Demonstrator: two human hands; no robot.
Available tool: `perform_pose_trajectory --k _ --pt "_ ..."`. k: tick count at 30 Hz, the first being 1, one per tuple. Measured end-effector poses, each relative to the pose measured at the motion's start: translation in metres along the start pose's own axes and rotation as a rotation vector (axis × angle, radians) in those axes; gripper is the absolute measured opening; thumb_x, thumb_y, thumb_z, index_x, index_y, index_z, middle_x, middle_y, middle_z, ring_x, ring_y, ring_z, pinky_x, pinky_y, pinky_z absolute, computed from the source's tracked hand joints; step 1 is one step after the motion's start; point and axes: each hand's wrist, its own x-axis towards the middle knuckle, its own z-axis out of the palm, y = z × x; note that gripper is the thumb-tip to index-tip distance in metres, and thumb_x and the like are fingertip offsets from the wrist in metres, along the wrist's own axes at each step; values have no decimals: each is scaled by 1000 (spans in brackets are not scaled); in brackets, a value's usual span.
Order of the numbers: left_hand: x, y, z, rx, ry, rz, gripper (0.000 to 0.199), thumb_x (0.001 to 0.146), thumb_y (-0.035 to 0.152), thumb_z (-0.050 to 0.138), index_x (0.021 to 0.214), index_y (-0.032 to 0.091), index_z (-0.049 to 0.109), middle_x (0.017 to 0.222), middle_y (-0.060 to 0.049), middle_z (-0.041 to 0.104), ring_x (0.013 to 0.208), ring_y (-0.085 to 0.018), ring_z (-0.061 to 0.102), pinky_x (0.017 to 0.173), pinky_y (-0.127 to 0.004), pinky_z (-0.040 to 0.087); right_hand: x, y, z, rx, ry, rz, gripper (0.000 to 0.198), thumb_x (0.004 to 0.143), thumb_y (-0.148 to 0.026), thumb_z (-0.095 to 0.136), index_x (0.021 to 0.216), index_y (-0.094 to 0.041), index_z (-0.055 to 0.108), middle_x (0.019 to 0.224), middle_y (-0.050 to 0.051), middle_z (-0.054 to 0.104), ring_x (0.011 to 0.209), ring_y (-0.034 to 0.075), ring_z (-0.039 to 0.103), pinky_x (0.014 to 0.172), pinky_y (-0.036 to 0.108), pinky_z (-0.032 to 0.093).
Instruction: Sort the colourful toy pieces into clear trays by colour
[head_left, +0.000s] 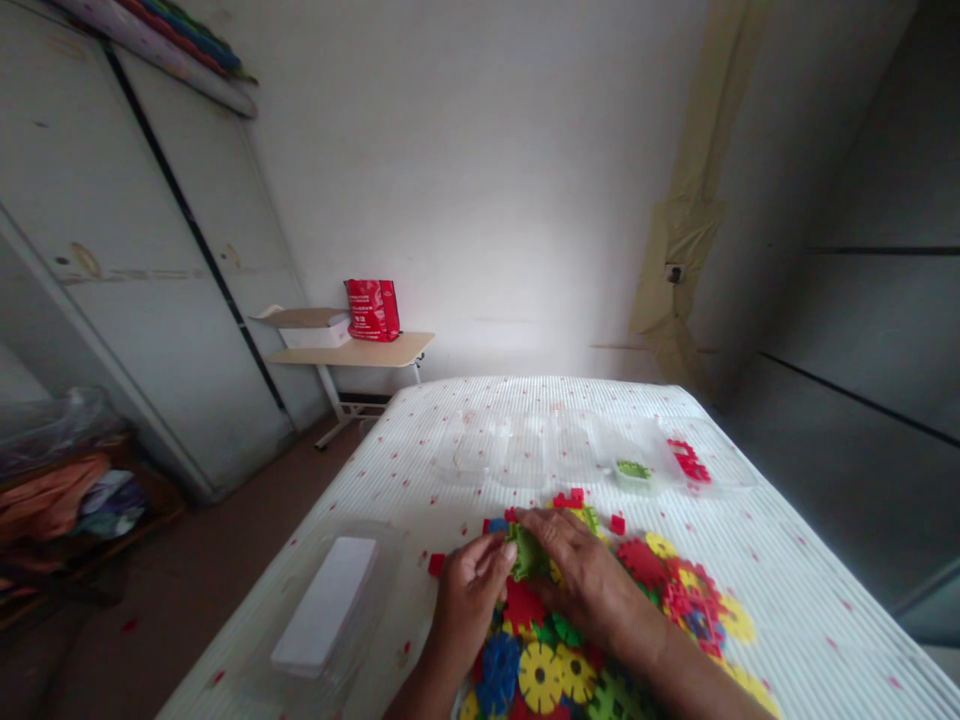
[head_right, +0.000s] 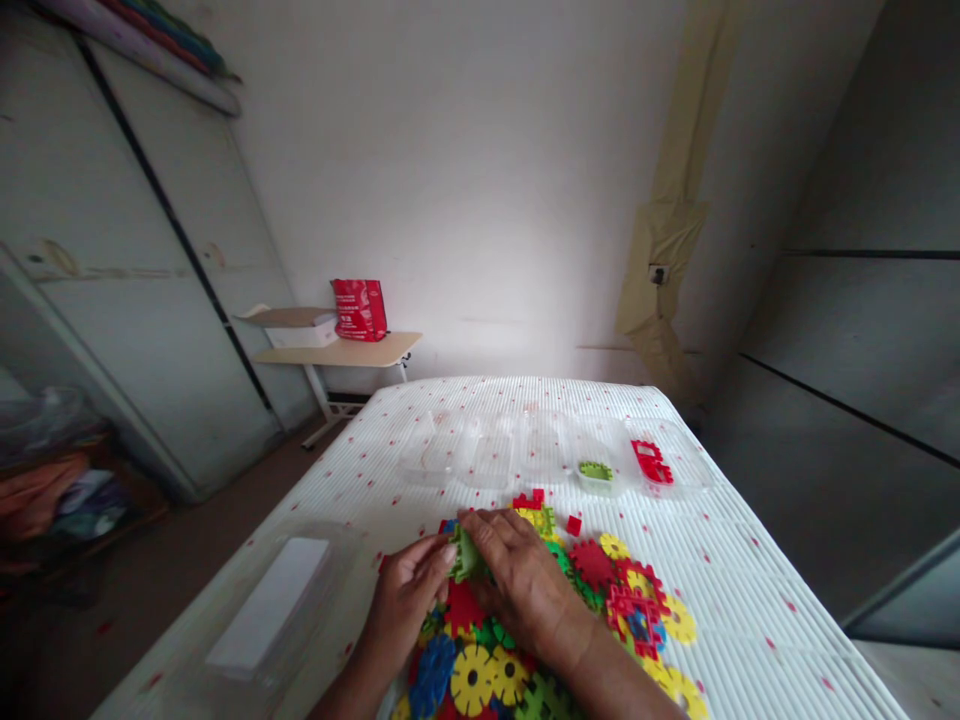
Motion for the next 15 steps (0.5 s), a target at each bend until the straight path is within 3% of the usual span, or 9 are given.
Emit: perform_pose_trajectory --k 4,8,11,13,15 --pt "0 1 0 -56 -50 -35 39 68 42 66 90 11 66 57 2 53 47 -8 42 45 -18 34 1 -3 2 -30 36 -5 69 74 -11 58 137 -19 31 120 14 57 111 25 52 94 44 44" --pt "-2 6 0 -55 -4 -80 40 66 42 66 91 11 66 54 3 53 45 -7 42 43 -17 33 2 -1 -6 -11 8 8 65 77 -22 61 136 -18 33 120 14 58 110 24 53 91 40 47" --pt "-1 10 -1 -55 64 -80 39 65 42 67 87 10 66 48 4 51 43 -7 42 42 -17 32 1 13 -23 -39 17 163 47 83 -29 55 127 -17 45 115 13 60 103 22 57 84 35 49" --pt "0 9 -2 -66 103 -68 38 65 43 67 85 11 66 47 4 51 44 -8 44 42 -17 33 -1 27 -34 -145 21 319 26 87 -25 47 109 -17 58 101 11 65 92 21 60 79 33 50" --pt "2 8 -3 -82 127 -62 39 65 43 67 87 11 66 48 3 53 45 -9 46 43 -17 35 -4 41 -40 -239 -36 419 22 86 -18 43 91 -17 65 89 9 67 85 20 61 76 31 48"
